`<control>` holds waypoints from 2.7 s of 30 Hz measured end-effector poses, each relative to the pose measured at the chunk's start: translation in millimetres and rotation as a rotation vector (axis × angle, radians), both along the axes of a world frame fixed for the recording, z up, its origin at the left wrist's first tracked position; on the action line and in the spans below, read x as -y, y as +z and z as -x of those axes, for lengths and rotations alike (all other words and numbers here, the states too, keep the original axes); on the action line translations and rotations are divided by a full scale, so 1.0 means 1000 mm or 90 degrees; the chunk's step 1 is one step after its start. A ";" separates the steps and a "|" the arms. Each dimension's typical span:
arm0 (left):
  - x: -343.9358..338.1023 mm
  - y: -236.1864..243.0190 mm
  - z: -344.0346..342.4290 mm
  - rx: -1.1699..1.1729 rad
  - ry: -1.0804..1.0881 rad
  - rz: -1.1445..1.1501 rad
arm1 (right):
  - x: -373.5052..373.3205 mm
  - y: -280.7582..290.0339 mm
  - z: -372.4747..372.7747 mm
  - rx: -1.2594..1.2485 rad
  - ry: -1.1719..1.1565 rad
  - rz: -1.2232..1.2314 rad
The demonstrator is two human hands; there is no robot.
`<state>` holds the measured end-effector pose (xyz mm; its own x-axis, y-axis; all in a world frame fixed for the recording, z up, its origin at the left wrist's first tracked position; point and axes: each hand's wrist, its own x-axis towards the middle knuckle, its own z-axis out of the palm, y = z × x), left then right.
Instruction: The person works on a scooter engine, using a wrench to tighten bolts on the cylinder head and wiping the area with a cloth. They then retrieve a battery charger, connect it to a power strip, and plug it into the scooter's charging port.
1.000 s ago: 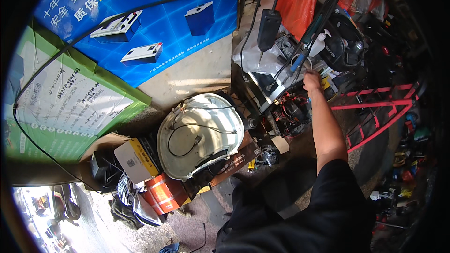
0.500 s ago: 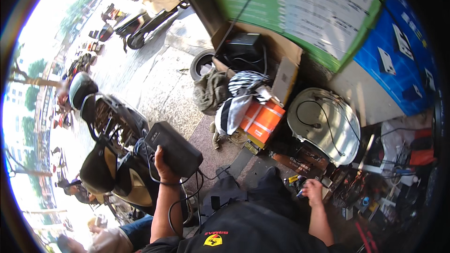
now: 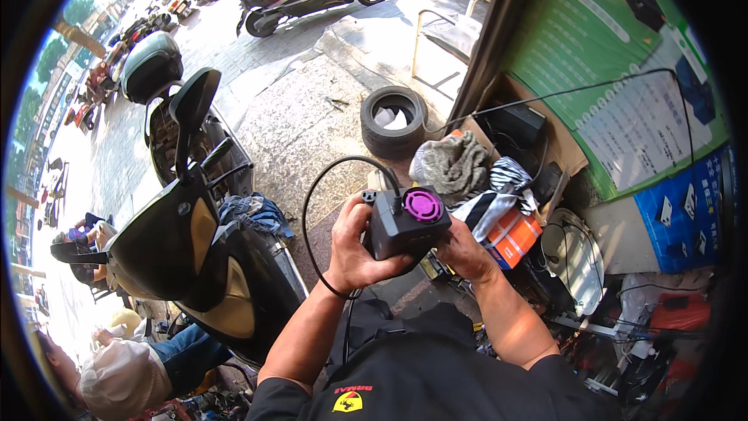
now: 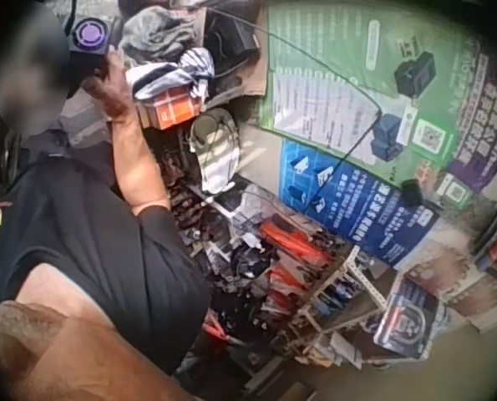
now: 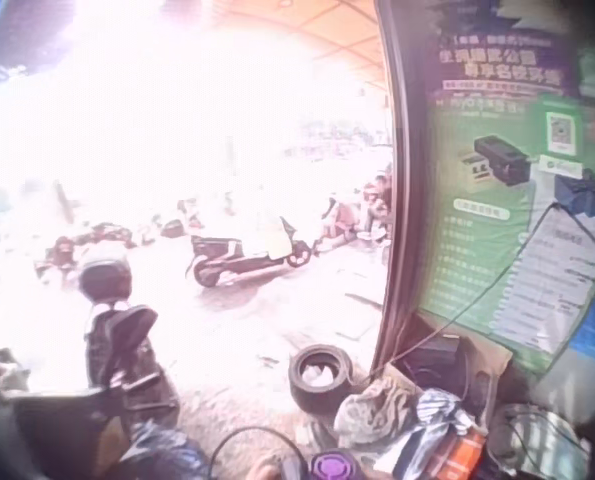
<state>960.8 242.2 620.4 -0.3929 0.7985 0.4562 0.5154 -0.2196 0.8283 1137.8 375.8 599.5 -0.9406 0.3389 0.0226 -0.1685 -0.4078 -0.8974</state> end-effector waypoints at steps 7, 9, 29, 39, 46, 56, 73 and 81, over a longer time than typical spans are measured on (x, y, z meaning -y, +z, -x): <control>0.007 -0.012 0.078 0.114 0.002 0.017 | 0.019 -0.004 0.091 0.007 -0.055 0.048; 0.002 -0.030 0.099 0.266 0.029 0.036 | 0.011 -0.005 0.112 -0.025 -0.096 0.157; -0.054 -0.184 0.305 0.986 0.388 0.085 | -0.249 -0.159 0.526 0.092 -0.057 0.608; -0.152 -0.159 0.404 0.821 0.553 -0.037 | -0.287 -0.102 0.707 0.170 0.248 0.570; -0.222 -0.181 0.542 0.794 0.703 -0.128 | -0.312 -0.078 0.782 0.203 0.374 0.499; -0.336 -0.207 0.770 0.712 0.658 0.017 | -0.459 -0.084 0.917 0.220 0.290 0.412; -0.608 -0.153 1.126 0.861 0.119 -0.009 | -0.660 -0.095 1.242 0.235 0.289 0.008; -0.725 -0.112 1.281 1.015 0.049 -0.140 | -0.769 -0.100 1.395 0.264 0.269 0.189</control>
